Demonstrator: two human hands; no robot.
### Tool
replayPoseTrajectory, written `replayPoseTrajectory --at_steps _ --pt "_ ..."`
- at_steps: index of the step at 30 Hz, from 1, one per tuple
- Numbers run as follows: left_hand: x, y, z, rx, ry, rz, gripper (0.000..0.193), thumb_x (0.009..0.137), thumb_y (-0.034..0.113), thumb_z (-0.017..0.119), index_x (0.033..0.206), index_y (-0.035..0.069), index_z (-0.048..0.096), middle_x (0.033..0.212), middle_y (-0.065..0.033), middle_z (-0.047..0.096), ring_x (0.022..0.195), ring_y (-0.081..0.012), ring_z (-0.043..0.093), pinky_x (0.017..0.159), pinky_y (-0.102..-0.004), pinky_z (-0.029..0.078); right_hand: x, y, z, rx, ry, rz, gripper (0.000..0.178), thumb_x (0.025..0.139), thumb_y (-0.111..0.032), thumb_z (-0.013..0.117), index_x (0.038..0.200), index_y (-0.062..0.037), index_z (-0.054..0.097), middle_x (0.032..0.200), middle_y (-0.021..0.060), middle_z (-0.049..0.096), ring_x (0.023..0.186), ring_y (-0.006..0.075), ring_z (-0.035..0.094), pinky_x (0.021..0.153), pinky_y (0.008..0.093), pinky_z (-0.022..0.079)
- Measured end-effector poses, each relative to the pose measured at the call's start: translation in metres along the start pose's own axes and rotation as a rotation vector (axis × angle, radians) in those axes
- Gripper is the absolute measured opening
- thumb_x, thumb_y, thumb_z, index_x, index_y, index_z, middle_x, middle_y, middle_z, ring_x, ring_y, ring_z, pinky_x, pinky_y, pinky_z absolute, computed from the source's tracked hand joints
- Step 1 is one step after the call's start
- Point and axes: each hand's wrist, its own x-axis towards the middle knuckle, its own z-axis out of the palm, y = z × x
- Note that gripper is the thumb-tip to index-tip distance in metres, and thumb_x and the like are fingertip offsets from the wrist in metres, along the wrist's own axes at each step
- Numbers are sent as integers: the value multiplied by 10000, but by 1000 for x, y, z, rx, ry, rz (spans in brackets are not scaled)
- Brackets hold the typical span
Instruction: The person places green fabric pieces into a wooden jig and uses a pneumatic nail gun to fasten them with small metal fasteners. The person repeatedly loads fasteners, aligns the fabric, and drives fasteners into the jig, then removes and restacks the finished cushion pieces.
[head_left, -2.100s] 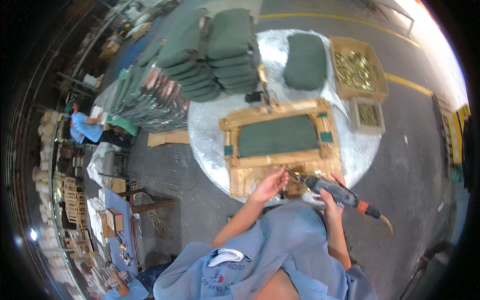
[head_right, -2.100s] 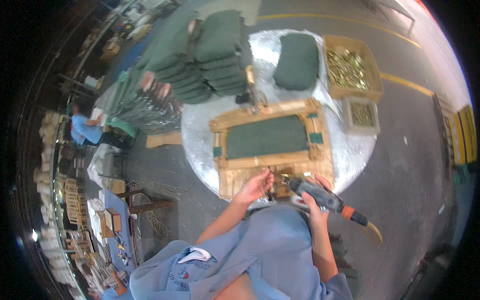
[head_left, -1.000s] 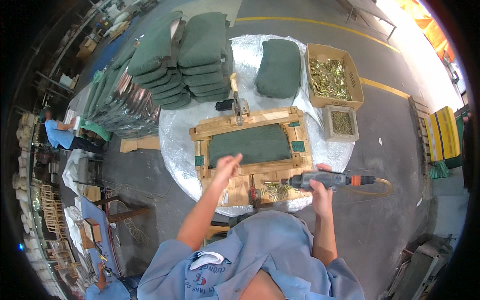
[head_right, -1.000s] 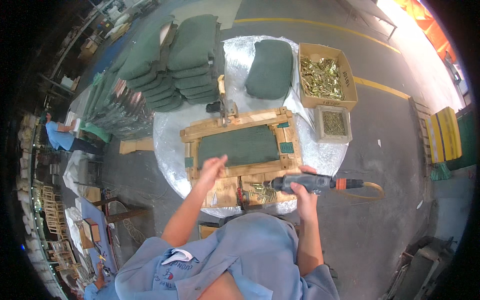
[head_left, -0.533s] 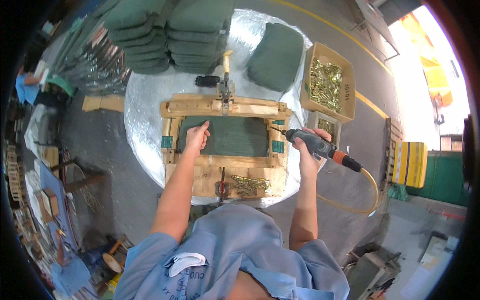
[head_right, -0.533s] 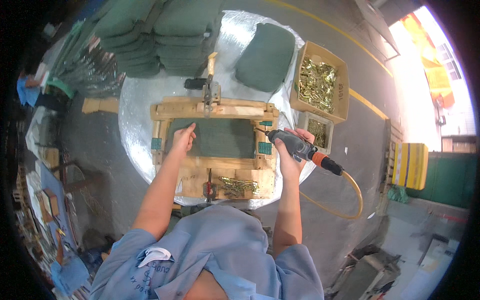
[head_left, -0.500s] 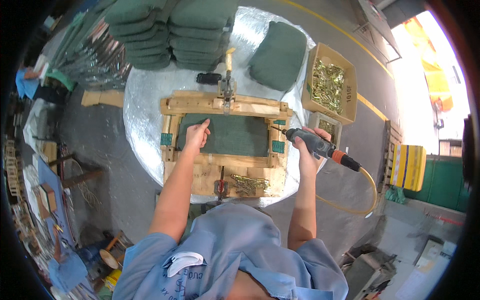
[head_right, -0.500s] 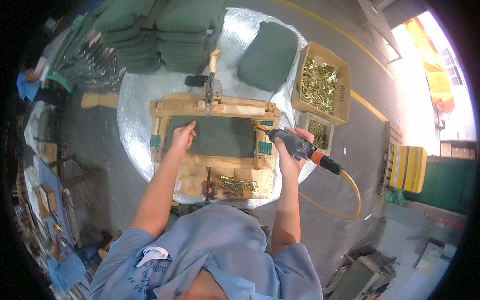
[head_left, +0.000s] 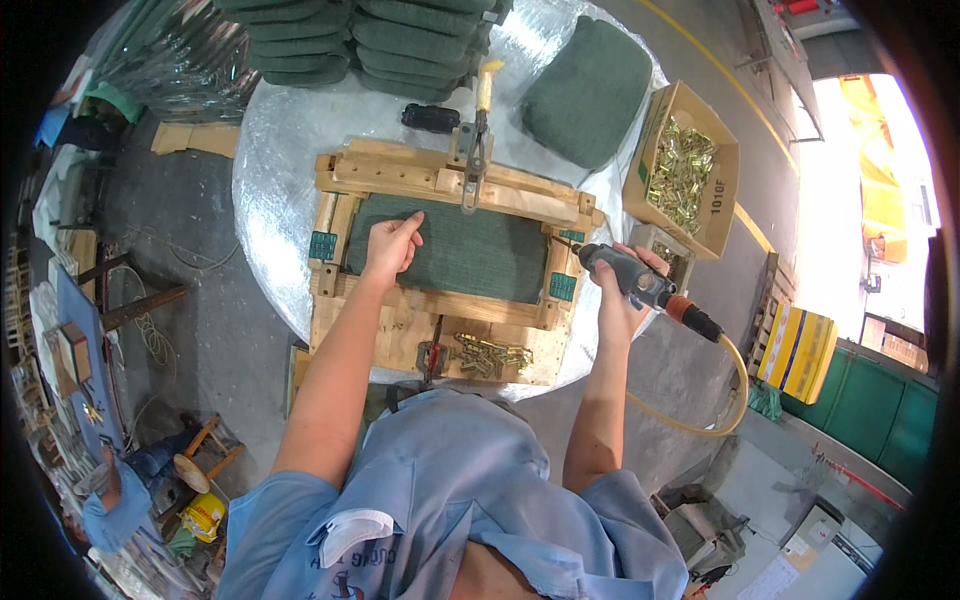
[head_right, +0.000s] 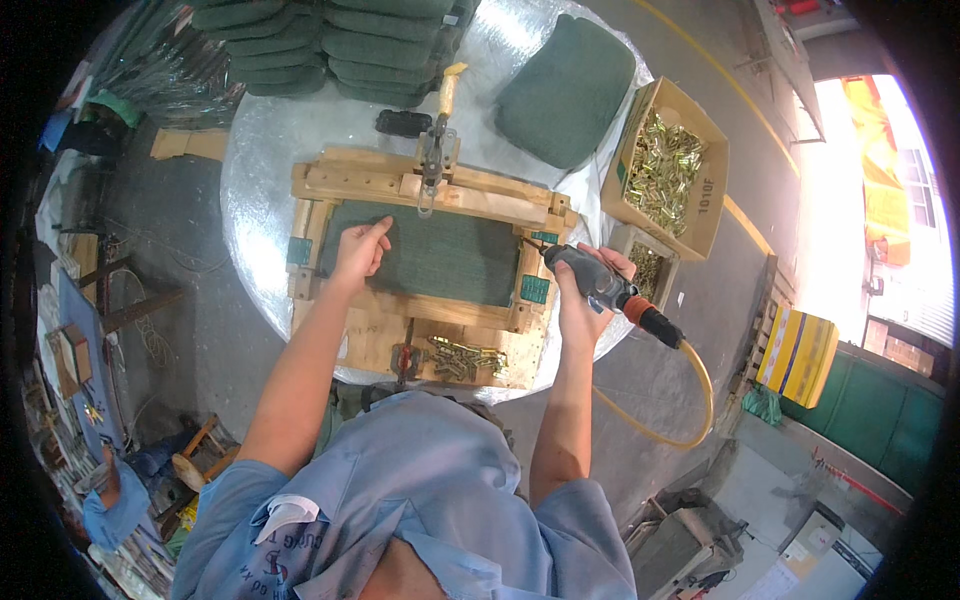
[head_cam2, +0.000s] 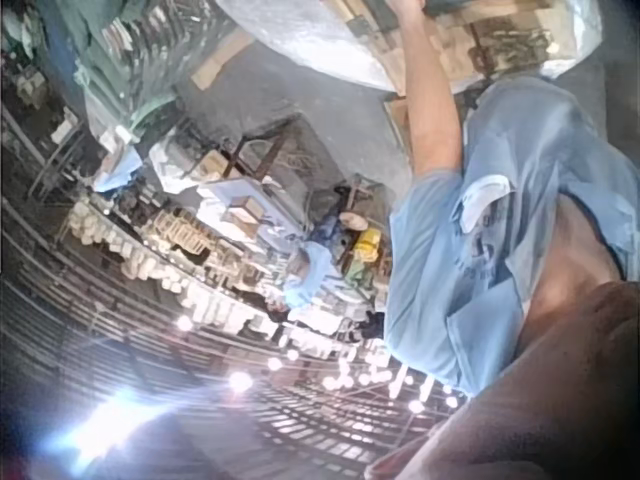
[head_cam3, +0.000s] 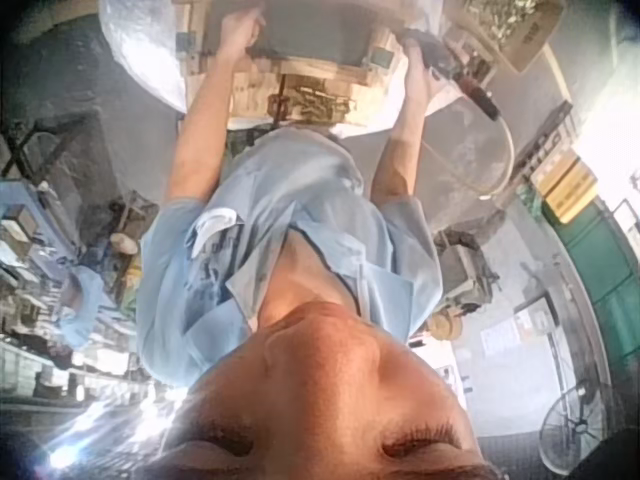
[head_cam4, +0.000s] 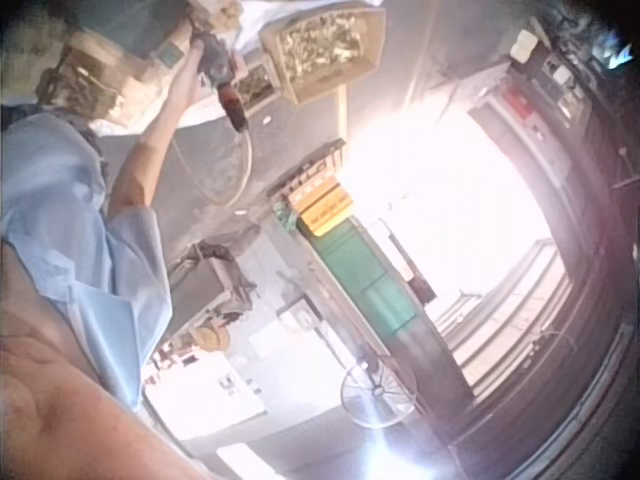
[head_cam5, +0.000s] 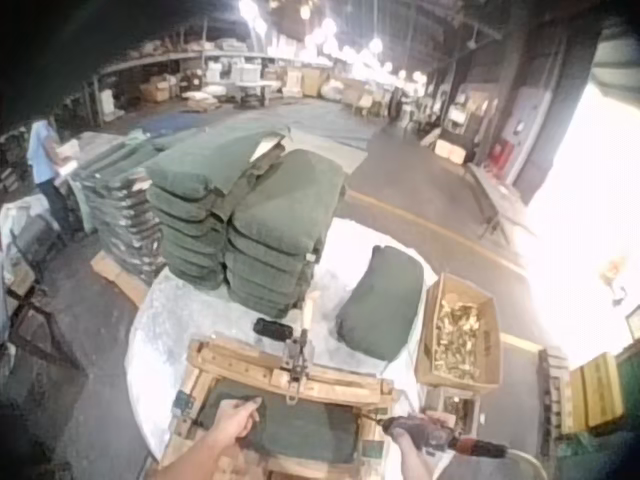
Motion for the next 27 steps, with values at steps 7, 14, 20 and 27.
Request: replayPoseTrajectory --at_steps 7,14,20,27 --pt "-2 3 1 -15 -22 2 471 989 423 785 737 63 614 538 34 460 395 -71 359 377 -268 229 -1 1 -4 -99 11 -96 622 830 94 787 1321 -101 459 1254 186 701 1138 272 715 790 365 680" --pt "-1 1 0 -6 -18 6 479 992 438 782 732 71 616 533 39 457 396 -66 356 377 -262 231 -5 -3 -4 -25 33 -39 617 822 95 792 1314 -84 466 1230 174 682 1190 268 686 1003 402 578" --pt "1 -1 -1 4 -21 6 478 995 441 777 730 74 622 524 41 457 390 -66 355 373 -262 237 0 15 -11 -55 21 -124 606 840 100 759 1336 -89 466 1240 201 702 1129 282 721 786 385 701" --pt "2 -1 0 17 -15 9 482 991 445 784 730 71 627 518 30 475 376 -74 375 366 -269 249 0 6 -8 -51 28 -73 601 846 67 781 1337 -100 478 1251 195 703 1140 284 723 776 391 701"
